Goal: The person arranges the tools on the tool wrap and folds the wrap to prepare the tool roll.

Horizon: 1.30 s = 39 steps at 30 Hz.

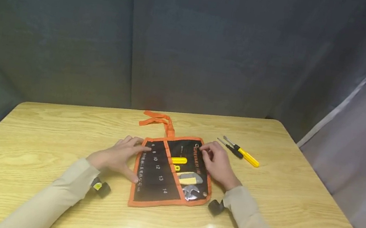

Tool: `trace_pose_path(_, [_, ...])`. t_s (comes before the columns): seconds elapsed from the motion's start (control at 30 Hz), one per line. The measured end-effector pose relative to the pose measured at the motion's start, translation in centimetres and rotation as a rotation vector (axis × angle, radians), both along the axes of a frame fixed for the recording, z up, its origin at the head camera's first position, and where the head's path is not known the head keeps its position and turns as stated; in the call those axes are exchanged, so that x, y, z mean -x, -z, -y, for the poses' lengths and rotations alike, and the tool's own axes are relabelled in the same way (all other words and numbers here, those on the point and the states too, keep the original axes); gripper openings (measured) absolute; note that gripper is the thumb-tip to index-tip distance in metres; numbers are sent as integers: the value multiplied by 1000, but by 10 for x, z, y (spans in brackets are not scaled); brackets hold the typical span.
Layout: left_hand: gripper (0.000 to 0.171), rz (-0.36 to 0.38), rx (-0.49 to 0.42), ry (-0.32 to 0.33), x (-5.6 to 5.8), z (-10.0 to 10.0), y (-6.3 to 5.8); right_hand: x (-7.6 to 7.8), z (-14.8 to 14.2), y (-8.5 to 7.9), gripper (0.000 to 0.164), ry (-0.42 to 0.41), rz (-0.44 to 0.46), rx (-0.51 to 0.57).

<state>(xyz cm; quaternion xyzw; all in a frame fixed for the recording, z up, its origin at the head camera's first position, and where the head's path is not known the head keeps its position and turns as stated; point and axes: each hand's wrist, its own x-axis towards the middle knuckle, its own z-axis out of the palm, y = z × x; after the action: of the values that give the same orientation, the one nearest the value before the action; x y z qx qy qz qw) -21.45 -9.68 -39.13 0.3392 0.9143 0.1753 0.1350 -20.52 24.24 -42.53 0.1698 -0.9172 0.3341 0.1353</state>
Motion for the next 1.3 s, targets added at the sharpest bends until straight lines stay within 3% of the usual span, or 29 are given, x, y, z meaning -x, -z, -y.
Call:
trace_pose_path(0.27, [104, 13, -2, -12, -1, 1, 0, 9, -36, 7, 12, 278, -182, -89])
trace_pose_path(0.47, [104, 14, -6, -13, 0, -1, -2, 6, -49, 8, 13, 394, -185, -157])
trace_pose_path(0.87, [103, 26, -1, -17, 2, -2, 2, 6, -52, 7, 17, 462, -27, -296])
trace_pose_path(1.03, [103, 39, -1, -28, 2, -2, 2, 8, -49, 8, 12, 430, -70, -315])
trace_pose_path(1.3, [102, 38, -28, -24, 5, -1, 4, 6, -26, 6, 14, 337, -77, -220])
